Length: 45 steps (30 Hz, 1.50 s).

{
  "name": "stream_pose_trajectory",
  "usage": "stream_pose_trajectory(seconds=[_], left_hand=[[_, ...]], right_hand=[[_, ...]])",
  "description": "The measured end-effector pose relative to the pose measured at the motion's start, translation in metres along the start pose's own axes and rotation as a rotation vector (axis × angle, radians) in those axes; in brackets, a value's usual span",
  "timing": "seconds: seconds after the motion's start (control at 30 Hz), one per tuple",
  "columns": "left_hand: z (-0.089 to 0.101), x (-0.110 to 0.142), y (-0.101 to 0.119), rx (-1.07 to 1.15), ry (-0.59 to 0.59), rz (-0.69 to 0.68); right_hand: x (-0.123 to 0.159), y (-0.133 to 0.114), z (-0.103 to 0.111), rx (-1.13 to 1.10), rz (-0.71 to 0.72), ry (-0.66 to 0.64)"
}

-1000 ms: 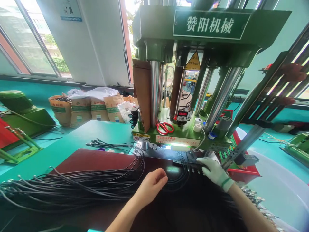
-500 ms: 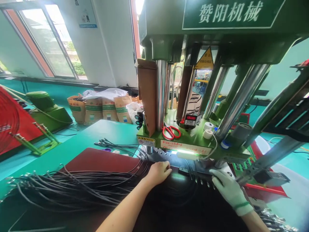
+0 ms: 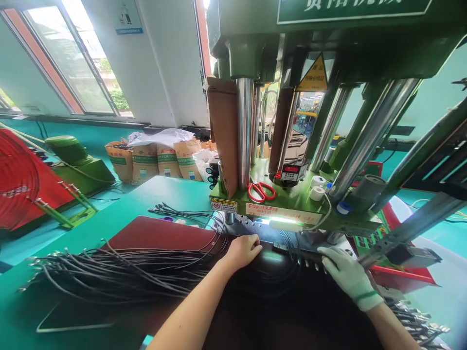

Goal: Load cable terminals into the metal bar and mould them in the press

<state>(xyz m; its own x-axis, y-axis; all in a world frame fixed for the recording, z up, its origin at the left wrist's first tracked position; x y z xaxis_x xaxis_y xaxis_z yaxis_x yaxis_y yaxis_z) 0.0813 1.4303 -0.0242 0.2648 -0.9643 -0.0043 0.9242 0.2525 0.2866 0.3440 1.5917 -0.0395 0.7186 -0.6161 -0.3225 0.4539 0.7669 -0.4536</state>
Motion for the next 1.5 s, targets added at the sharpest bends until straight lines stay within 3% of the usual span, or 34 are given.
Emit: stream_pose_trajectory(seconds=[1.33, 1.5], left_hand=[[0.0011, 0.0022, 0.0003, 0.011, 0.038, -0.016], [-0.0005, 0.0012, -0.0007, 0.014, 0.035, -0.009]], right_hand=[[0.001, -0.0006, 0.0023, -0.015, 0.001, 0.015], [0.0007, -0.0001, 0.0019, -0.004, -0.021, -0.028]])
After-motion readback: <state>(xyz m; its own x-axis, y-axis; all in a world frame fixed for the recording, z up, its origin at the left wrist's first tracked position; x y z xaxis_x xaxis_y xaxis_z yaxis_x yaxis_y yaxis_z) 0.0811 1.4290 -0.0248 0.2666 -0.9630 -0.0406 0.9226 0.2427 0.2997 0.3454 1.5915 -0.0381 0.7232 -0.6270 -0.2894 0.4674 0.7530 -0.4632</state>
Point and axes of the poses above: each hand's wrist, its own x-axis away from the middle knuckle, its own z-axis out of the back of the hand, y = z × x, the point moved 2 cm from there along -x, towards the middle knuckle, and after that the axes turned 13 degrees about -x, right-handed, at the moved point
